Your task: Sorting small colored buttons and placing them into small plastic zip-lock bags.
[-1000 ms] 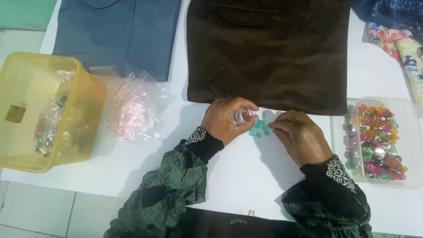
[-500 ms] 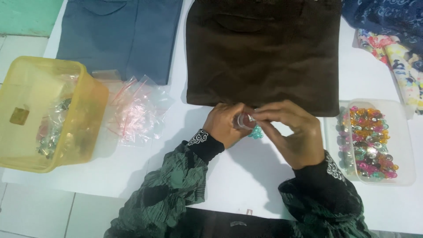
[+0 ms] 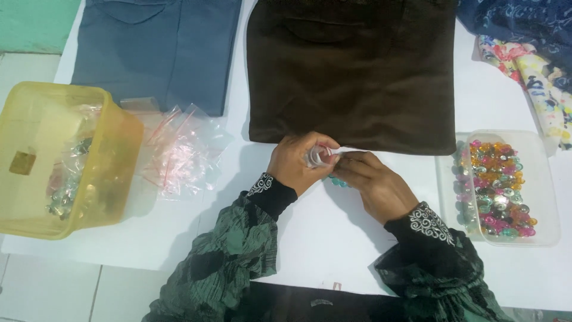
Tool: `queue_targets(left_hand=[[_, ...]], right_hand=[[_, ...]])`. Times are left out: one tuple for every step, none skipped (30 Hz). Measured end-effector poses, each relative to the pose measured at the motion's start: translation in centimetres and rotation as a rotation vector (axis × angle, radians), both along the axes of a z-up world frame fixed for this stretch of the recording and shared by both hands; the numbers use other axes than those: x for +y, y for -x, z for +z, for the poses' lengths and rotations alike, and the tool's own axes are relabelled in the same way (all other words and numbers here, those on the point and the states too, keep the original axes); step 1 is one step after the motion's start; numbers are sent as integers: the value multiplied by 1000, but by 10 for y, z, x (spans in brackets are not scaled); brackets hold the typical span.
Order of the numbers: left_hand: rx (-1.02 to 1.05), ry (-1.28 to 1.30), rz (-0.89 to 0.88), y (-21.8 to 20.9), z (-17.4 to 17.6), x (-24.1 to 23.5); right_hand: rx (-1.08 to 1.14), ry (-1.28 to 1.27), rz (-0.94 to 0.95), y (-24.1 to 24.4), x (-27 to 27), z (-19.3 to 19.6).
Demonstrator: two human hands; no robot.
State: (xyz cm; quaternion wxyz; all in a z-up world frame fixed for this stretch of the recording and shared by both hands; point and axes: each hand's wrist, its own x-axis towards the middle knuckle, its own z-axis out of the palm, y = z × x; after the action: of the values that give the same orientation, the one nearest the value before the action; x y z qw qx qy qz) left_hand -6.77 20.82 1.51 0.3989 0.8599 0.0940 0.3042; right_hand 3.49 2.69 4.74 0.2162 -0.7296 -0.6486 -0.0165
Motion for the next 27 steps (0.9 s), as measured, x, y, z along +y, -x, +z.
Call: queue_targets(left_hand=[[1,1,-2,1,1,0],[13,-16,-6,1,2,0],[24,-33,-9,2,4,0],[25,-34,-11,1,4,0],[21,-27,-15,1,3,1],[17,-21,-19,1,3,1],[19,-19,-22,0,1,0],[23,-22,-15,0,-1,-1],[24,-26,-9,-1,-2,-1],[23,-26,-12,-1,-1,-2],[27,-22,-21,0,-1,-2],[31,-17,-30,1,0,-2],[29,-17,-27,1,2,-2],[34,-7,-47,1,4,-1],[40,3,-67,2,6,-1],[38,3,-63,2,6,-1],[37,15,-67,2,6,-2],[35,26,-71,3,6,-2],[32,26,-66,2,5,-3],[38,8,-71,1,4,-3],[46,-10,-77,0,3,-3],[45,-10,-73,1,1,-3],[57,1,-61,1,-1,-3],[69,11,-48,1,-4,-3],[70,11,-52,0,-7,-5],[32,-31,-17,-1,-11,-6],[-6,-74,19,-2,-14,-7]], right_hand=[[1,1,-2,-1,0,-2],[-38,-11,-24,-2,-1,-4],[-78,-23,-46,-3,-1,-6],[-77,-24,-48,-4,-2,-6],[-78,-25,-80,-5,-3,-7],[-79,-26,-112,-6,-3,-8],[-76,-24,-115,-4,-2,-4],[-61,-38,-143,-3,-1,0],[-49,-53,-172,-2,0,4],[-49,-54,-176,-5,-2,1],[14,-62,-204,-7,-3,-1],[77,-71,-232,-10,-4,-3],[75,-71,-228,-11,-4,-1],[134,-99,-238,-12,-3,1],[193,-127,-247,-13,-3,3],[192,-126,-243,-10,-2,9],[250,-212,-265,-7,0,15],[308,-298,-286,-4,1,20],[307,-298,-281,1,3,30],[282,-342,-284,6,6,40],[259,-386,-289,11,8,50],[258,-386,-285,19,16,61],[240,-418,-267,28,23,73],[221,-450,-249,36,30,84],[221,-450,-254,33,30,81],[257,-436,-196,30,30,77],[293,-423,-139,26,31,74]])
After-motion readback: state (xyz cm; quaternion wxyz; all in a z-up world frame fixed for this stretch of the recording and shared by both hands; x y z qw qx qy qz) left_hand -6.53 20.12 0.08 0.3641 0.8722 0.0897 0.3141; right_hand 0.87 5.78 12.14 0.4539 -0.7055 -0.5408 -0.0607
